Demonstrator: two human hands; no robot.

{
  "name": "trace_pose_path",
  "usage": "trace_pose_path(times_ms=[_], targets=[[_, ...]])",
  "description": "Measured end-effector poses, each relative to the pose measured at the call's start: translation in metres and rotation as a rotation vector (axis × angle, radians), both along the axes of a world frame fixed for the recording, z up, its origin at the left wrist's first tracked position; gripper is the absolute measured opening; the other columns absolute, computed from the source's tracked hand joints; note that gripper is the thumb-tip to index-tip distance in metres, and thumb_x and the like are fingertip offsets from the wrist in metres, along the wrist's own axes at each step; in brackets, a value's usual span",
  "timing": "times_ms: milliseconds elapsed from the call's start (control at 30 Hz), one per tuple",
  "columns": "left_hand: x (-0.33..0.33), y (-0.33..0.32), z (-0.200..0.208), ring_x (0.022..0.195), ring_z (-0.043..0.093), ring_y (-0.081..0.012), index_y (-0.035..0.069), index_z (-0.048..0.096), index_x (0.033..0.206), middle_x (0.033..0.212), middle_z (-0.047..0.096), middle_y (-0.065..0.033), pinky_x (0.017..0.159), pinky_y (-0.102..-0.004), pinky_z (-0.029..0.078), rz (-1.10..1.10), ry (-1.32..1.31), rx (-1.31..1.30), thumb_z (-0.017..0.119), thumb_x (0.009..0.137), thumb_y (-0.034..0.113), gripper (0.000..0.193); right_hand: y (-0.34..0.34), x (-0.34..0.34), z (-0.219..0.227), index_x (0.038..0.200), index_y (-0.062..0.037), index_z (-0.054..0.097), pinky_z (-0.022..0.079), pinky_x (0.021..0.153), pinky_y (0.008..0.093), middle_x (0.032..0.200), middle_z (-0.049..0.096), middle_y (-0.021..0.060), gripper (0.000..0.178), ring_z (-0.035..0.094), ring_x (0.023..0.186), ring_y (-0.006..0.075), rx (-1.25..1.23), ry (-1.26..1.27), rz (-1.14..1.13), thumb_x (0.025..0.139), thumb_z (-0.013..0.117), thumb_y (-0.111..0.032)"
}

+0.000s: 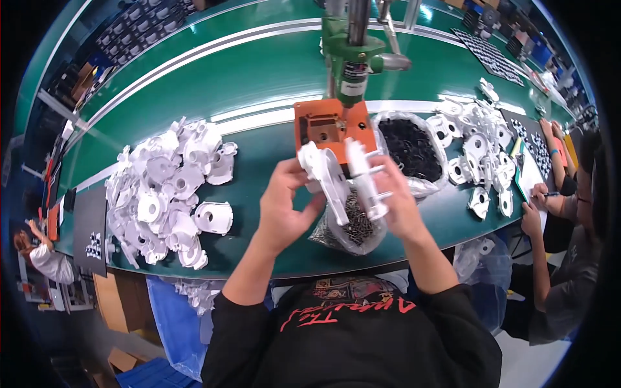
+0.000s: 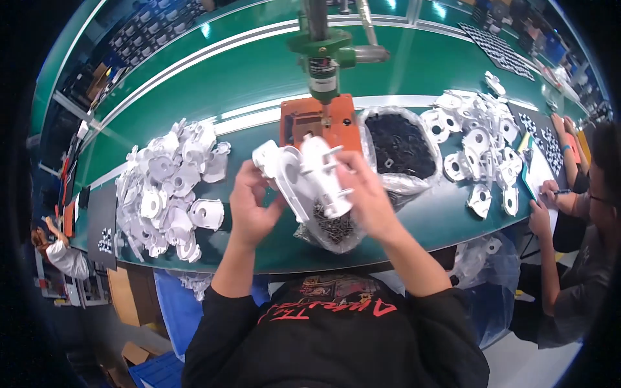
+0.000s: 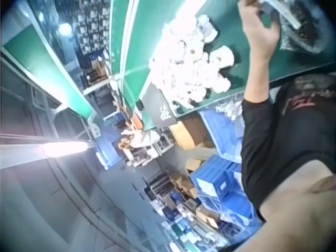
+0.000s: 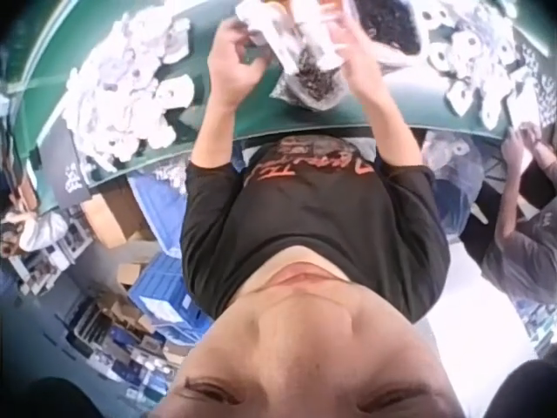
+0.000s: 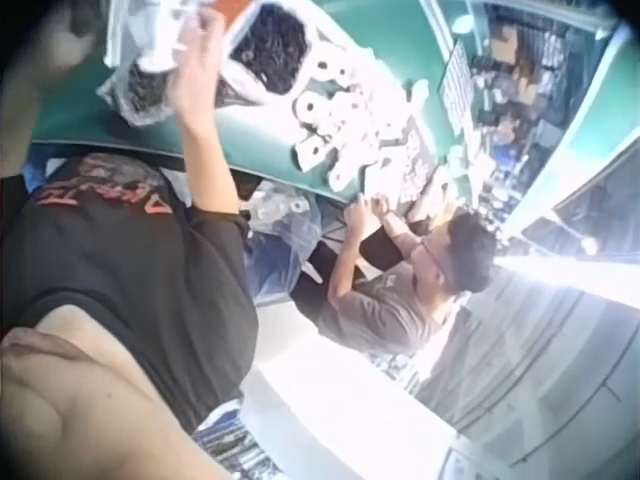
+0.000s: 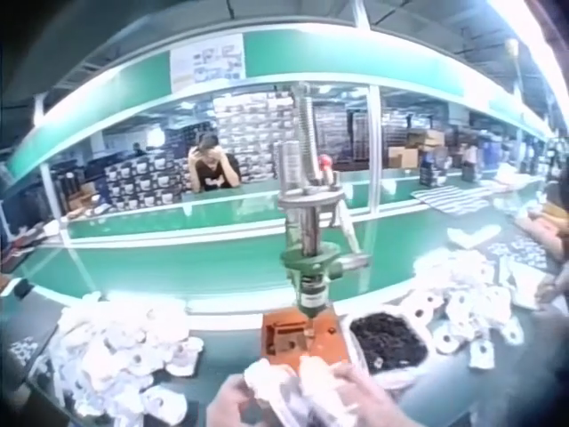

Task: Assembling small plastic components using a manual press at a factory workstation.

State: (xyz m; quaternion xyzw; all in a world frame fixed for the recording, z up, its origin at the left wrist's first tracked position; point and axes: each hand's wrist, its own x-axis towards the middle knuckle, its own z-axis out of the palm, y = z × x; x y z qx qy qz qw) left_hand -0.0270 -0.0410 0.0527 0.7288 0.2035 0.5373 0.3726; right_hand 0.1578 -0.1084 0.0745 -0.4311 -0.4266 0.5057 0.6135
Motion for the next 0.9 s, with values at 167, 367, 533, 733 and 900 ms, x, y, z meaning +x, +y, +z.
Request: trace_pose_path(times_ms=[167, 367, 533, 733, 900], targets=[[0.019, -0.007, -0.001, 0.104, 0.060, -0.0286, 0.003, 0.051, 0.108, 0.119, 0.053, -0.0191, 0.086, -0.0336, 0.050, -0.038, -0.011, 0.120, 0.073, 0.071, -0.007, 0.044, -0.009, -0.001, -0.010, 0.120, -0.0012, 0.053, 0.042, 0.072, 0.0232, 0.097, 0.059, 0.0028, 0.034, 0.050, 0.084, 0.0051, -0.033, -0.093, 0.100, 0.100, 0.040, -0.025], [0.022, -0.008, 0.003, 0.110, 0.054, -0.0326, 0.005, 0.052, 0.109, 0.124, 0.046, -0.0212, 0.091, -0.0383, 0.047, -0.028, 0.093, 0.281, 0.071, 0.071, -0.008, 0.045, -0.009, 0.001, -0.020, 0.120, -0.0009, 0.048, 0.042, 0.071, 0.0198, 0.098, 0.058, 0.0021, 0.037, 0.052, 0.084, 0.0039, -0.050, 0.101, 0.226, 0.100, 0.040, -0.031], [0.028, -0.017, 0.001, 0.107, 0.052, -0.0268, 0.002, 0.045, 0.118, 0.123, 0.044, -0.0156, 0.092, -0.0349, 0.044, 0.064, 0.082, -0.003, 0.067, 0.076, -0.005, 0.048, 0.001, -0.005, -0.008, 0.111, 0.0013, 0.046, 0.043, 0.078, 0.0227, 0.097, 0.054, 0.0040, 0.026, 0.049, 0.086, 0.0052, 0.010, 0.001, -0.005, 0.099, 0.045, -0.022], [0.034, -0.035, 0.001, 0.113, 0.052, -0.0195, -0.003, 0.033, 0.131, 0.121, 0.049, -0.0123, 0.096, -0.0325, 0.041, -0.266, -0.268, -0.494, 0.056, 0.090, 0.007, 0.048, 0.000, -0.005, -0.025, 0.119, 0.0017, 0.038, 0.040, 0.087, 0.0279, 0.107, 0.049, 0.0087, 0.035, 0.047, 0.096, 0.0127, 0.070, -0.336, -0.146, 0.095, 0.052, -0.020], [0.032, -0.015, 0.005, 0.094, 0.060, -0.0146, -0.001, 0.046, 0.117, 0.103, 0.061, -0.0106, 0.083, -0.0279, 0.047, -0.121, -0.108, -0.404, 0.061, 0.089, 0.008, 0.033, -0.006, 0.015, -0.017, 0.126, 0.0010, 0.039, 0.042, 0.085, 0.0297, 0.111, 0.052, 0.0098, 0.051, 0.051, 0.095, 0.0158, 0.163, -0.527, -0.076, 0.086, 0.064, -0.019]])
